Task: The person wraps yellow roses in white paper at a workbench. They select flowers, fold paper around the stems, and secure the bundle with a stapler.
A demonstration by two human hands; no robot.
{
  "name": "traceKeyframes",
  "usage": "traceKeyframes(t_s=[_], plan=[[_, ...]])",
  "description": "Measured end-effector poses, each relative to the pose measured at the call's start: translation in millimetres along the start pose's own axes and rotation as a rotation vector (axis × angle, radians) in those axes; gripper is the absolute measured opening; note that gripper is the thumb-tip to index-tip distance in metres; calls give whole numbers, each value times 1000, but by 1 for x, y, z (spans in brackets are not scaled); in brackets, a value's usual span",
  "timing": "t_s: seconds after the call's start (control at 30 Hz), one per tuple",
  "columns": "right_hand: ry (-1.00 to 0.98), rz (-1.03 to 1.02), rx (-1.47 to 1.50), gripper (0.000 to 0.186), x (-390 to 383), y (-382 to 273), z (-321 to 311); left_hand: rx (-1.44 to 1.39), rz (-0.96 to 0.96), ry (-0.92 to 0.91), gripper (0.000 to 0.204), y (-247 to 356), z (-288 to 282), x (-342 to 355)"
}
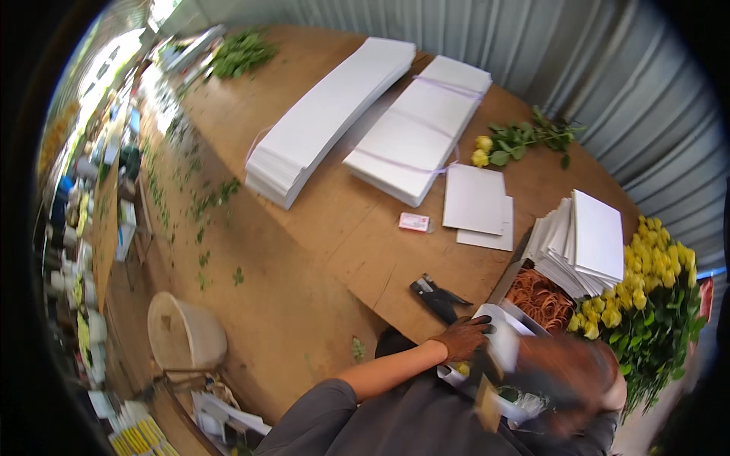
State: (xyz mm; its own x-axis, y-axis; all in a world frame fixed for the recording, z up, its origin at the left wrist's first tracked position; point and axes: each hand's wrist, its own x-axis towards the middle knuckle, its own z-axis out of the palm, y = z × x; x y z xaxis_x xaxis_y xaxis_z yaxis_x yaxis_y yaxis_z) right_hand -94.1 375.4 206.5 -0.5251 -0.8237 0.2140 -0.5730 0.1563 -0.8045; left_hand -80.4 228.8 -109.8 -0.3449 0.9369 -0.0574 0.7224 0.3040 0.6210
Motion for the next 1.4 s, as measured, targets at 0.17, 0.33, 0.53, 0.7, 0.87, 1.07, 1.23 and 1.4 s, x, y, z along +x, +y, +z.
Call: traceKeyframes(t_s=[0.17, 0.33, 0.53, 0.7, 0.87, 1.07, 1.23, 1.4], plan=[[-295, 439, 29, 45, 99, 163, 77, -273, -35, 123, 35, -13, 43, 4], [-728, 696, -156, 49, 117, 273, 135, -204, -99, -21, 37, 0, 9, 2], [-440, 633, -153, 65, 106, 280, 113, -187, -97, -42, 42, 1, 10, 1], [-155, 747, 142, 54, 61, 134, 3, -176, -102, -41, 41, -5, 6, -5], [383, 778, 200, 34, -123, 69, -34, -130, -94, -33, 41, 1, -3, 0], [50, 1620, -551, 29, -311, 99, 63, -239, -220, -110, 41, 19, -24, 7], [222, 1734, -611, 31, -355, 140, 144, -327, -270, -153, 41, 22, -28, 8], [99, 1699, -737, 35, -352, 139, 165, -171, -298, -186, 42, 22, -26, 7]])
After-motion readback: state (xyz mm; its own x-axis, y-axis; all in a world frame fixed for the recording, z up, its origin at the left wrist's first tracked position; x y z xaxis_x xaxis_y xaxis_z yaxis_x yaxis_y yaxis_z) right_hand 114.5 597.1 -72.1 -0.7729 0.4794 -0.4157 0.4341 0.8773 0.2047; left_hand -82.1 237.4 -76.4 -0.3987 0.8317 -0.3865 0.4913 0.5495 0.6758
